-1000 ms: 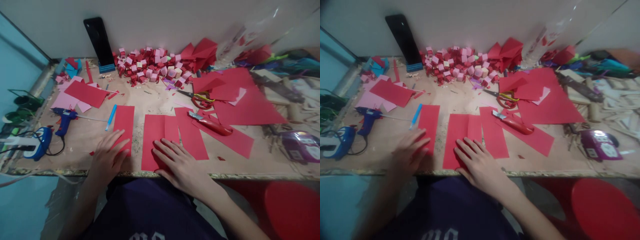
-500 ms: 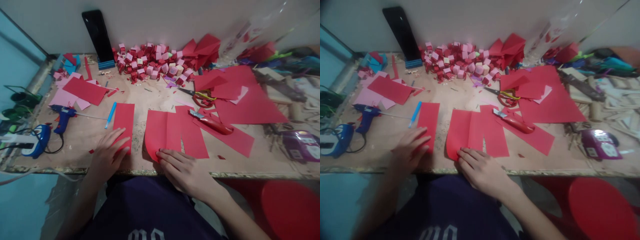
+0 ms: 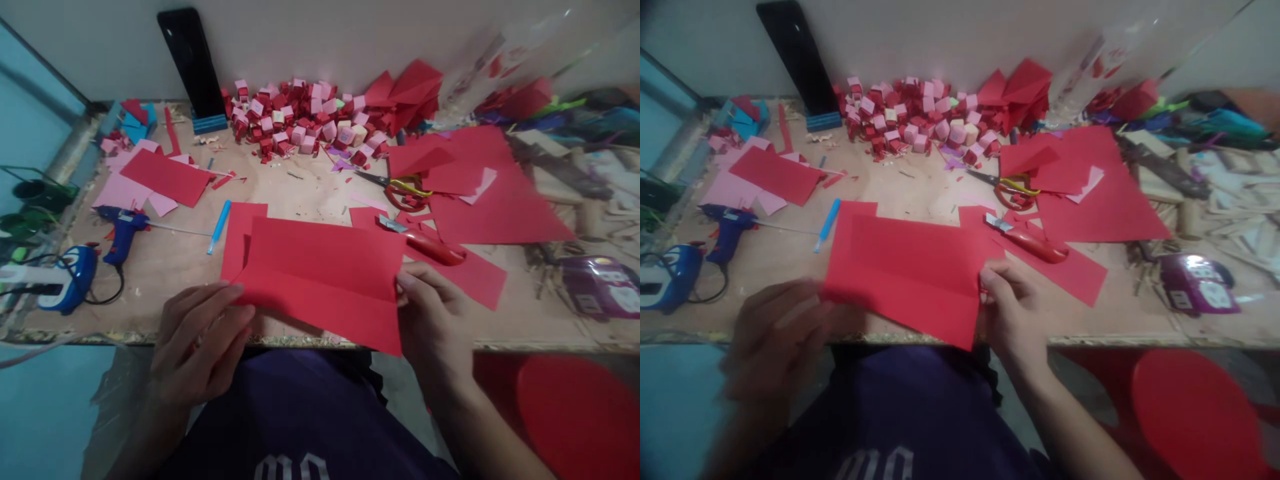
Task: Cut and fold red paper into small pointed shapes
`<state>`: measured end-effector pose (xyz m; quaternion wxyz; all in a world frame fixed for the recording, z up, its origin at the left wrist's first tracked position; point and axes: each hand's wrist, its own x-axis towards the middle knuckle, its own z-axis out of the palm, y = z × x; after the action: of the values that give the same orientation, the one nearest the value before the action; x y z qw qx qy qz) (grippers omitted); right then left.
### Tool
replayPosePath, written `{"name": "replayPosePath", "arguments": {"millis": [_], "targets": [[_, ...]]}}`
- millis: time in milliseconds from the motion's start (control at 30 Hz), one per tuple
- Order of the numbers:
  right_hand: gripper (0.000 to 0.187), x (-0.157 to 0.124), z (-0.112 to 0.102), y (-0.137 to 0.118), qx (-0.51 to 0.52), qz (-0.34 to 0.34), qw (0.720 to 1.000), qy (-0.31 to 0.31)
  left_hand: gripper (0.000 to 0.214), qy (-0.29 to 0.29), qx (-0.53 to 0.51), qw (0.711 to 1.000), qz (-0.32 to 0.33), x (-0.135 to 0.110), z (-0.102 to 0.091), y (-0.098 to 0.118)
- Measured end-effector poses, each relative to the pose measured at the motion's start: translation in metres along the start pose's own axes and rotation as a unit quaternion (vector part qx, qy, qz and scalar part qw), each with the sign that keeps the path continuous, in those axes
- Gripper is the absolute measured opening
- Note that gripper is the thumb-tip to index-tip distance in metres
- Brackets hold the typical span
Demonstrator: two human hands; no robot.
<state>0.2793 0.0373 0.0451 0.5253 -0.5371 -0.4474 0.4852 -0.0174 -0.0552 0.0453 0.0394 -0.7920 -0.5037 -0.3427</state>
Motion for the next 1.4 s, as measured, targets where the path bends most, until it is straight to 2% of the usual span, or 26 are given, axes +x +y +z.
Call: {"name": "replayPosePath", "arguments": {"millis": [33,67,133,200,233,300,333,400,433,500,633,767,833,933,1033,1133,1267,1333,1400], "targets": [[0.025,0.004,-0.001,0.006,-0.017,0.013,1.0,-0.008,0.055,0.009,0.002,1.0,-0.003,0.002,0.003,0.0],[0.024,0.007,-0.002,0.011,-0.039,0.024,0.999,-0.016,0.048,-0.006,0.002,1.0,-0.007,0.005,0.007,0.0],[0.022,0.013,-0.008,0.018,-0.095,0.034,0.994,-0.034,0.036,-0.064,0.01,0.998,0.011,0.01,0.02,-0.005],[0.021,0.019,-0.018,0.018,-0.177,0.006,0.984,-0.025,0.027,-0.121,0.029,0.992,0.009,0.013,0.034,-0.011],[0.023,0.025,-0.025,0.015,-0.23,-0.033,0.972,-0.011,0.025,-0.143,0.04,0.989,0.01,0.013,0.04,-0.014],[0.027,0.04,-0.043,0.007,-0.355,-0.147,0.923,0.016,0.021,-0.168,0.057,0.984,0.016,0.014,0.047,-0.017],[0.032,0.049,-0.054,0.003,-0.423,-0.203,0.883,0.017,0.019,-0.172,0.06,0.983,0.022,0.014,0.048,-0.017],[0.038,0.069,-0.075,0.0,-0.564,-0.245,0.789,-0.005,0.016,-0.167,0.062,0.984,0.03,0.015,0.048,-0.017],[0.042,0.078,-0.085,0.002,-0.608,-0.219,0.761,-0.056,0.017,-0.162,0.063,0.984,0.03,0.017,0.047,-0.016],[0.049,0.092,-0.098,0.009,-0.641,-0.206,0.736,-0.073,0.022,-0.162,0.069,0.984,0.031,0.02,0.048,-0.017],[0.039,0.095,-0.101,0.018,-0.644,-0.165,0.746,-0.048,0.043,-0.228,0.062,0.971,0.035,0.027,0.052,-0.022],[0.037,0.076,-0.088,0.005,-0.593,-0.136,0.792,-0.043,0.053,-0.288,0.024,0.957,0.032,0.026,0.05,-0.028],[0.036,0.063,-0.08,-0.004,-0.537,-0.162,0.822,-0.096,0.053,-0.296,0.003,0.955,0.024,0.024,0.047,-0.029],[0.031,0.042,-0.066,-0.011,-0.428,-0.184,0.855,-0.23,0.05,-0.285,-0.006,0.959,0.001,0.023,0.045,-0.029],[0.036,0.028,-0.051,-0.013,-0.392,-0.184,0.83,-0.351,0.05,-0.272,-0.008,0.962,-0.013,0.023,0.047,-0.029],[0.039,0.025,-0.038,-0.013,-0.379,-0.199,0.795,-0.43,0.044,-0.295,-0.027,0.955,-0.015,0.024,0.045,-0.03],[0.039,0.032,-0.028,-0.015,-0.366,-0.204,0.776,-0.471,0.058,-0.329,-0.049,0.943,-0.019,0.025,0.04,-0.03],[0.038,0.035,-0.024,-0.014,-0.369,-0.201,0.774,-0.474,0.068,-0.326,-0.05,0.944,-0.012,0.025,0.04,-0.031],[0.039,0.037,-0.021,-0.011,-0.368,-0.199,0.771,-0.48,0.069,-0.314,-0.041,0.948,-0.002,0.024,0.043,-0.031]]}}
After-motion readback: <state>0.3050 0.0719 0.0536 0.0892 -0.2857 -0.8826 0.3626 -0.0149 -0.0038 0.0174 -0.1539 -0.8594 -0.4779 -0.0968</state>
